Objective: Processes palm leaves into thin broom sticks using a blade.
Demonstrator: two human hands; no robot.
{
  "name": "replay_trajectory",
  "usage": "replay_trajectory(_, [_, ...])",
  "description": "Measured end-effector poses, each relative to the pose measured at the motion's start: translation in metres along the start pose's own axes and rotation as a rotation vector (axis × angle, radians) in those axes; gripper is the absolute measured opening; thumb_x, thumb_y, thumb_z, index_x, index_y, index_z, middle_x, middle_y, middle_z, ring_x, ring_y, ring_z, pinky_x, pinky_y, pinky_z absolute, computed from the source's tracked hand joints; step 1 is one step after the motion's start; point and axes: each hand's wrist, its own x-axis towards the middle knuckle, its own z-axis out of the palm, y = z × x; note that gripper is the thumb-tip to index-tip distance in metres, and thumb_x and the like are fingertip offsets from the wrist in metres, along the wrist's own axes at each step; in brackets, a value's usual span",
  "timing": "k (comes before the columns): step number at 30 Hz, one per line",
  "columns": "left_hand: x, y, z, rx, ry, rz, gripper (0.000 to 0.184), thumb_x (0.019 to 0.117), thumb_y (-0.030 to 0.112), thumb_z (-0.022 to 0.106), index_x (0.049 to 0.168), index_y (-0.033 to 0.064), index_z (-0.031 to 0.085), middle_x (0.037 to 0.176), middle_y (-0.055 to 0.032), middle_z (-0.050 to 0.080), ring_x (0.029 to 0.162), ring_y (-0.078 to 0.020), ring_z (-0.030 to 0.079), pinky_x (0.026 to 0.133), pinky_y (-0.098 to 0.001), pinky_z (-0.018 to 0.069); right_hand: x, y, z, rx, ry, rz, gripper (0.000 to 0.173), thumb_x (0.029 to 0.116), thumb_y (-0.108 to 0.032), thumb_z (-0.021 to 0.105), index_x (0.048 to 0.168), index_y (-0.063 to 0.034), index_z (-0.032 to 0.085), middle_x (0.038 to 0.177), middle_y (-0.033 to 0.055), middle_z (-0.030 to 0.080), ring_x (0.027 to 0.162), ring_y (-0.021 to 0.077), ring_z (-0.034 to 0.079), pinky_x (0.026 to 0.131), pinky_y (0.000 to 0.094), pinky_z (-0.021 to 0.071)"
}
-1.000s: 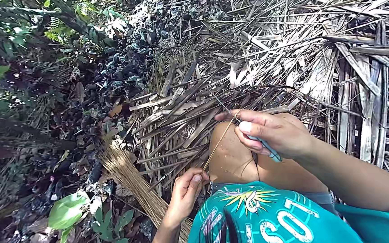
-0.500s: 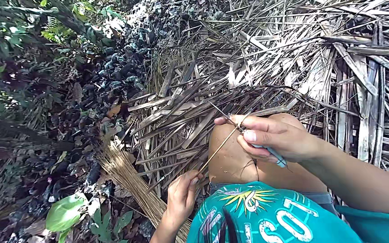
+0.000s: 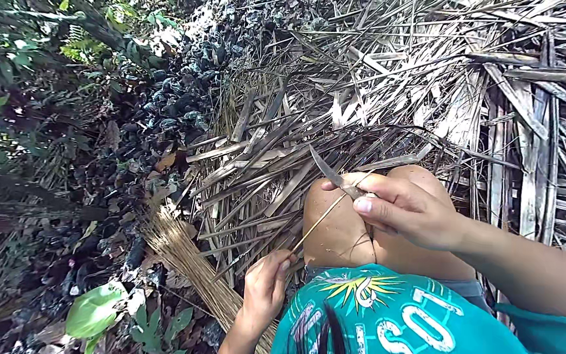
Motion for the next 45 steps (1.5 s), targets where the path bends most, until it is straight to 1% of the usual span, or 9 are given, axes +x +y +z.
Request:
replay_trajectory(9, [-0.001, 0.014, 0.0, -0.279, -0.145, -0.159, 0.038, 0.1115, 0.035, 0.037, 0.104, 0.0075, 0.063, 0.07, 0.0021, 0.051, 0.057, 0.0054, 0.045, 0.056, -0.0081, 0.0403, 0.007, 0.027, -0.006, -0.973, 0.253, -0.433, 0.043, 0.1053, -0.028, 0.044, 0.137, -0.0042, 0.062, 0.09, 0.0064, 0.073, 0.071, 0.0171, 0.064, 0.062, 0.0372, 0.0481])
replay_trajectory(12, [-0.001, 0.01, -0.001, -0.386, -0.178, -0.232, 0.039, 0.1113, 0.036, 0.037, 0.104, 0.0094, 0.064, 0.064, 0.0068, 0.044, 0.054, 0.008, 0.04, 0.053, -0.0075, 0.0365, 0.004, 0.018, -0.011, -0.705, 0.117, -0.253, 0.048, 0.1055, -0.031, 0.047, 0.147, -0.0087, 0.053, 0.113, -0.0004, 0.072, 0.079, -0.0004, 0.061, 0.07, 0.0195, 0.0516])
replay_trajectory(16, [0.002, 0.006, -0.011, -0.715, -0.314, -0.353, 0.032, 0.1102, 0.038, 0.041, 0.103, 0.0171, 0.065, 0.062, 0.0157, 0.04, 0.054, 0.0122, 0.035, 0.051, -0.0058, 0.0298, 0.003, 0.006, -0.023, 0.011, -0.235, -0.025, 0.05, 0.1056, -0.037, 0.051, 0.151, -0.0172, 0.045, 0.07, -0.0123, 0.049, 0.054, -0.0105, 0.041, 0.049, 0.0065, 0.0354])
replay_trajectory(20, [0.006, -0.002, -0.016, -1.17, -0.505, -0.469, 0.024, 0.1077, 0.038, 0.049, 0.102, 0.0228, 0.066, 0.062, 0.0213, 0.045, 0.054, 0.0139, 0.04, 0.051, -0.0052, 0.0332, 0.006, 0.009, -0.03, 0.366, -0.433, 0.027, 0.047, 0.1064, -0.038, 0.05, 0.147, -0.0149, 0.049, 0.067, -0.0126, 0.048, 0.051, -0.0096, 0.043, 0.045, 0.0056, 0.0354])
replay_trajectory(29, [0.005, -0.007, -0.009, -1.548, -0.583, -0.575, 0.019, 0.1068, 0.03, 0.053, 0.102, 0.0192, 0.068, 0.068, 0.0186, 0.053, 0.057, 0.0105, 0.049, 0.055, -0.0074, 0.0401, 0.001, 0.005, -0.015, 0.252, -0.268, -0.028, 0.04, 0.1077, -0.038, 0.046, 0.137, -0.014, 0.058, 0.066, -0.0138, 0.046, 0.053, -0.0104, 0.039, 0.047, 0.0066, 0.0319])
replay_trajectory(33, [0.008, 0.0, -0.009, -1.372, -0.497, -0.579, 0.023, 0.1067, 0.036, 0.052, 0.107, 0.0206, 0.069, 0.064, 0.0185, 0.053, 0.056, 0.0105, 0.048, 0.054, -0.0079, 0.0395, 0.002, 0.013, -0.006, -0.51, 0.095, -0.347, 0.041, 0.1072, -0.029, 0.048, 0.138, -0.003, 0.058, 0.102, -0.003, 0.069, 0.083, -0.0076, 0.059, 0.076, 0.0105, 0.05])
replay_trajectory(37, [0.013, 0.016, 0.004, -0.631, -0.19, -0.373, 0.036, 0.1077, 0.04, 0.046, 0.122, 0.0156, 0.069, 0.081, 0.0149, 0.062, 0.065, 0.013, 0.049, 0.059, -0.006, 0.0406, 0.012, 0.029, -0.006, -1.026, 0.344, -0.488, 0.042, 0.1039, -0.026, 0.048, 0.135, -0.0004, 0.062, 0.083, 0.0064, 0.071, 0.065, 0.0162, 0.061, 0.063, 0.0361, 0.0454])
replay_trajectory(41, [0.018, 0.012, 0.014, -0.128, 0.012, -0.178, 0.036, 0.1082, 0.03, 0.048, 0.112, 0.0032, 0.072, 0.092, -0.0031, 0.068, 0.079, 0.0043, 0.059, 0.073, -0.0101, 0.0484, 0.008, 0.024, -0.008, -0.772, 0.232, -0.261, 0.048, 0.1049, -0.028, 0.049, 0.146, -0.0034, 0.053, 0.117, 0.0056, 0.073, 0.085, 0.0062, 0.066, 0.075, 0.0287, 0.0524])
replay_trajectory(45, [0.018, 0.008, 0.004, -0.377, -0.124, -0.241, 0.035, 0.11, 0.031, 0.044, 0.111, 0.0084, 0.071, 0.081, 0.0081, 0.063, 0.066, 0.0115, 0.047, 0.061, -0.0067, 0.0404, 0.005, 0.013, -0.015, -0.174, -0.044, -0.078, 0.053, 0.1035, -0.031, 0.054, 0.152, -0.0126, 0.045, 0.082, -0.0095, 0.058, 0.06, -0.0097, 0.045, 0.055, 0.0076, 0.041])
